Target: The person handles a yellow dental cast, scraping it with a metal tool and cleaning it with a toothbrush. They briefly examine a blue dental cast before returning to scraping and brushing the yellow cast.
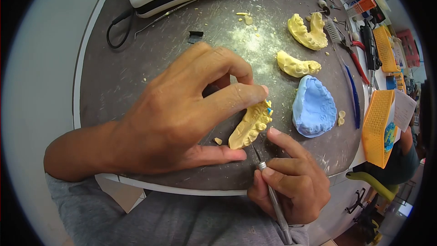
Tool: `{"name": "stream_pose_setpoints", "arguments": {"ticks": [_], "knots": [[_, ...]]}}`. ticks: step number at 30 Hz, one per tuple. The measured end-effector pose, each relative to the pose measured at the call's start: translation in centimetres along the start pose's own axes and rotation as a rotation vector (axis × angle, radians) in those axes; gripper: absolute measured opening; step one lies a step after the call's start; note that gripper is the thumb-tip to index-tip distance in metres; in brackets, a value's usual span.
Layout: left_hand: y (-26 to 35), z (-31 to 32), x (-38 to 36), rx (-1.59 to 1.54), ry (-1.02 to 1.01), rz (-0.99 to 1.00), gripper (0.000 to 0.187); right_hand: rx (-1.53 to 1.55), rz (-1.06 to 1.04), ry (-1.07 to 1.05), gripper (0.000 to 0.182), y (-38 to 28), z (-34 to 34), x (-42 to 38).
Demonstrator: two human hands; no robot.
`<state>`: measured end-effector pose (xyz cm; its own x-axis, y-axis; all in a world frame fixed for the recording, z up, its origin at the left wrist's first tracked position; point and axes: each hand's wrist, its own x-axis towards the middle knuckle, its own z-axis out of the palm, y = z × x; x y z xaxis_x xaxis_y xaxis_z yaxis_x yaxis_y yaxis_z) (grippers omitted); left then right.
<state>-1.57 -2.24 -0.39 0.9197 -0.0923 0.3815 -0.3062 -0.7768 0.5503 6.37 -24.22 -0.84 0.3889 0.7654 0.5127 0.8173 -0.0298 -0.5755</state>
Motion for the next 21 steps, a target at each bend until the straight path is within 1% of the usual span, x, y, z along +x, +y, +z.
{"name": "stream_pose_setpoints", "arguments": {"ticks": [2,10,14,16,21], "knots": [[0.01,0.0,0.03,0.0,0.001,-0.006,0.066,-0.004,-0.004,0.034,0.022,0.03,0.11,0.06],[-0.18,0.0,0.18,-0.001,0.001,0.006,0.066,-0.034,-0.05,-0.019,0.021,0.2,-0.08,0.19],[-0.19,-0.15,0.22,0.01,-0.013,0.002,0.066,-0.011,-0.018,0.024,0.021,0.05,-0.12,-0.19],[-0.2,-0.18,0.2,-0.001,-0.025,-0.002,0.067,0.008,0.065,-0.027,0.032,-0.37,-0.42,-0.58],[-0.3,-0.02,0.18,-0.005,-0.012,0.008,0.067,0.008,0.047,-0.054,0.032,-0.31,-0.38,-0.14]]}}
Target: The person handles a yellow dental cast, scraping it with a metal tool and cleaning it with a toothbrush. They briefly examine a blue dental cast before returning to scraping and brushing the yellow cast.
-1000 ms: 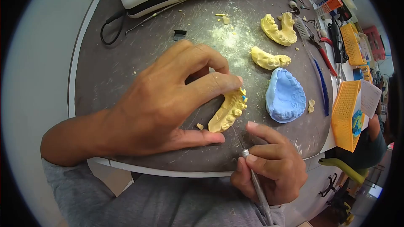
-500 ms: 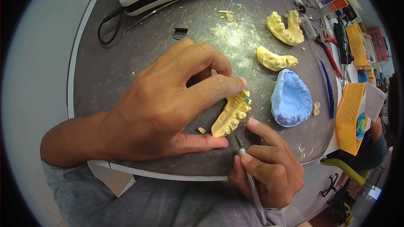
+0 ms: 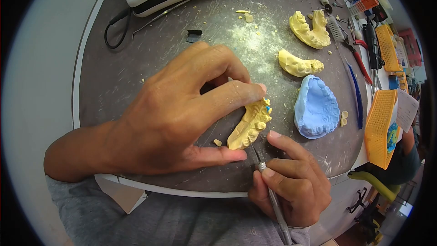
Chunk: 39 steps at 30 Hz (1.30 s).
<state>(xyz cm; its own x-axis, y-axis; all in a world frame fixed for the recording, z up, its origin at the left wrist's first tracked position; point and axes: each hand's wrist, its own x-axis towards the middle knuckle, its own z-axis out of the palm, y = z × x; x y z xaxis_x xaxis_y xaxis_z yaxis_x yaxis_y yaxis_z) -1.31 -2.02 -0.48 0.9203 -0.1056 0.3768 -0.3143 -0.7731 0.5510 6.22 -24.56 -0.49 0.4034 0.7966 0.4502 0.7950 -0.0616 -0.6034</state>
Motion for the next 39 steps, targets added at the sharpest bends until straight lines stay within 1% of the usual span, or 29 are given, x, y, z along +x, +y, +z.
{"name": "stream_pose_setpoints", "arguments": {"ticks": [2,4,16,22,32,34,39], "knots": [[-0.01,0.03,-0.01,0.001,0.004,0.004,0.067,0.0,0.0,-0.005,0.032,0.15,0.09,0.12],[0.06,0.0,0.03,0.01,0.006,0.007,0.068,0.004,-0.071,0.06,0.022,0.49,0.3,0.26],[0.36,-0.14,0.19,0.04,0.002,-0.001,0.069,0.024,-0.069,0.11,0.021,0.48,0.69,0.16],[0.23,0.0,0.22,0.05,0.018,0.016,0.07,0.011,-0.081,0.087,0.02,0.59,0.54,0.09],[0.26,-0.15,0.37,0.083,0.007,0.03,0.071,0.052,-0.04,0.096,0.02,0.33,0.39,0.16],[0.23,-0.17,0.39,0.083,0.002,0.032,0.071,0.045,0.042,0.008,0.03,-0.12,-0.03,0.05],[0.27,-0.3,0.37,0.074,-0.025,0.012,0.073,0.042,0.039,0.012,0.029,-0.03,-0.02,0.0]]}}
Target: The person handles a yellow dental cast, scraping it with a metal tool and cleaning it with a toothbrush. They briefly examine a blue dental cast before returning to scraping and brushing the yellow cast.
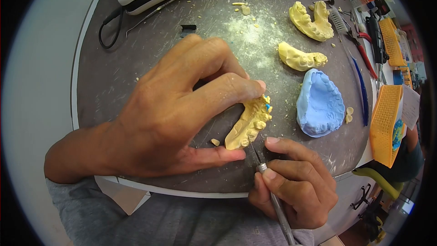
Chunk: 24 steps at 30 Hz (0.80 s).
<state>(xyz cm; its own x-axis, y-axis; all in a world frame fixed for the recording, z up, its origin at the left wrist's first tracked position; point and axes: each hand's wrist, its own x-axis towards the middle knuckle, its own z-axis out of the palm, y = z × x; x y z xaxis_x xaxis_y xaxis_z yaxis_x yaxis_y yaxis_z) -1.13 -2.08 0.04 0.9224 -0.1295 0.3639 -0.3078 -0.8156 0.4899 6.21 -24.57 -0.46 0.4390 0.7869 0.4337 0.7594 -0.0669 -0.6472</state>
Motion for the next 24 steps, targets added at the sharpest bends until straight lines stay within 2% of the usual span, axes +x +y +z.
{"name": "stream_pose_setpoints", "arguments": {"ticks": [24], "knots": [[-0.23,-0.07,0.02,-0.013,-0.028,0.006,0.073,0.004,-0.01,-0.007,0.028,0.24,-0.09,-0.15]]}}
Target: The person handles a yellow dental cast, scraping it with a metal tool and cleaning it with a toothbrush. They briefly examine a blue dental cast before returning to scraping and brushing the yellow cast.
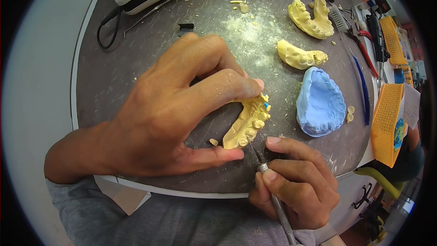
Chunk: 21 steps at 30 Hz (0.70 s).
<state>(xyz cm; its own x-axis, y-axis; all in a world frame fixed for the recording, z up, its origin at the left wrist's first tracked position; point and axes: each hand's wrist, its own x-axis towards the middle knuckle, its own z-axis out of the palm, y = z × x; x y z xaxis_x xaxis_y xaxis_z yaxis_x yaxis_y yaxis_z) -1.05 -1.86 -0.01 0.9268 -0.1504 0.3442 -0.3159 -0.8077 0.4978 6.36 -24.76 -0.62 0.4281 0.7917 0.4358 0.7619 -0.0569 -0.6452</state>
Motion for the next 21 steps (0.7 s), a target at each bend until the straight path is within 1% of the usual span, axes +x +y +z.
{"name": "stream_pose_setpoints", "arguments": {"ticks": [11,21], "knots": [[-0.04,-0.07,0.0,-0.025,-0.016,-0.012,0.072,0.005,0.007,0.018,0.028,0.05,0.12,-0.08],[-0.05,-0.17,-0.01,-0.029,-0.036,-0.018,0.07,0.001,0.01,-0.008,0.028,0.12,-0.14,-0.03]]}}
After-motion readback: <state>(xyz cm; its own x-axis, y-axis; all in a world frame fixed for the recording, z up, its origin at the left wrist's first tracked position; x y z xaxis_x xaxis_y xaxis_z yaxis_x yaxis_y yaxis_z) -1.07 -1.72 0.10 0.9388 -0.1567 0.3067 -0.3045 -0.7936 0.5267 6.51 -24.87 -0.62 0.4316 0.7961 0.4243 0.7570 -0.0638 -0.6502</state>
